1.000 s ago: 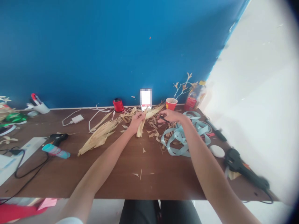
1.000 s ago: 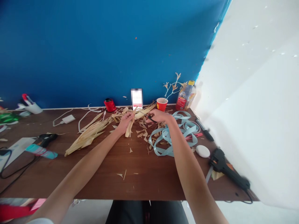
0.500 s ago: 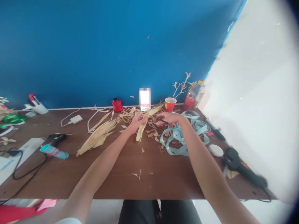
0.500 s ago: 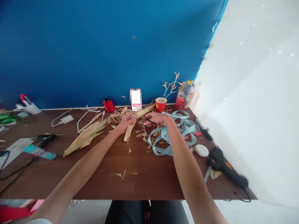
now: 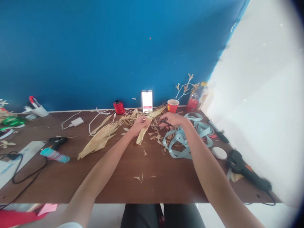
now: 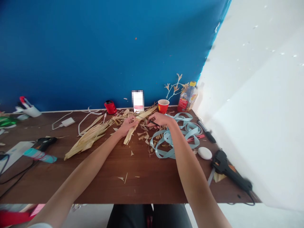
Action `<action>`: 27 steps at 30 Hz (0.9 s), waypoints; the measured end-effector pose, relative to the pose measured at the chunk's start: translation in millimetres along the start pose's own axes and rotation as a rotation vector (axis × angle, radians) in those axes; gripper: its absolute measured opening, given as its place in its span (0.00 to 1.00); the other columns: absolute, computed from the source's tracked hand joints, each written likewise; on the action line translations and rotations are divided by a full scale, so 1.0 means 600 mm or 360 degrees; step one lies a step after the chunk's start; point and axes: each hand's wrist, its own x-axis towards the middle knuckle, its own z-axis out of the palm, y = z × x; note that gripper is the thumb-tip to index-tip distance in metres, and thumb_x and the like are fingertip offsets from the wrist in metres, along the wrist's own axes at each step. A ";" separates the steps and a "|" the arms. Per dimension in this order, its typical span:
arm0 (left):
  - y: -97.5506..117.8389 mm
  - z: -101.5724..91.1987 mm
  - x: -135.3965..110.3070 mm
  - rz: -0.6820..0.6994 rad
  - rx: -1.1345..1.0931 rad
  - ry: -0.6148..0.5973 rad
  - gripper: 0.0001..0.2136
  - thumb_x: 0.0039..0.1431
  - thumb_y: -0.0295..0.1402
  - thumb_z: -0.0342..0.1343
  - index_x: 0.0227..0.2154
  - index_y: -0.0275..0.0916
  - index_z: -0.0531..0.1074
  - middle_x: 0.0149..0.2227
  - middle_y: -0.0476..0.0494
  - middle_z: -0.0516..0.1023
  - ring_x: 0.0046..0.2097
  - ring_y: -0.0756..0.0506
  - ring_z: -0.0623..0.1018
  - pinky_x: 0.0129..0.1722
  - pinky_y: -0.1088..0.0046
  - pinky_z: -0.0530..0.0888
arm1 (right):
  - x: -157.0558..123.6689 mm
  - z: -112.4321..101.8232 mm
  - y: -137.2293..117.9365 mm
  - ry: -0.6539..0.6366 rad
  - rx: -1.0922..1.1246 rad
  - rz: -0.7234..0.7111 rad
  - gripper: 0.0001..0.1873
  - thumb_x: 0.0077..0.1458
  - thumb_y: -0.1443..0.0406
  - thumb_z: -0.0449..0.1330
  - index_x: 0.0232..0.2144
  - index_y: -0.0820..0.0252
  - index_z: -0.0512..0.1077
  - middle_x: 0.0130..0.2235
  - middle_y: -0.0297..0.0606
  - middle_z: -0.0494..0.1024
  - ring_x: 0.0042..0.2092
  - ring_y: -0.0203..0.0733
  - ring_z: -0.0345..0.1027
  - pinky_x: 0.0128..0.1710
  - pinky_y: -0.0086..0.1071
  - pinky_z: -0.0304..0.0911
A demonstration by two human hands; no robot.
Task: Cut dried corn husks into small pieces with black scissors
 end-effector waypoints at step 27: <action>0.005 0.055 -0.015 0.1183 0.1337 0.0144 0.11 0.52 0.19 0.54 0.20 0.40 0.73 0.51 0.41 0.70 0.60 0.37 0.62 0.62 0.48 0.59 | 0.043 0.039 0.001 0.0332 0.0761 -0.0261 0.34 0.35 0.62 0.74 0.46 0.61 0.71 0.32 0.35 0.78 0.30 0.34 0.68 0.28 0.25 0.64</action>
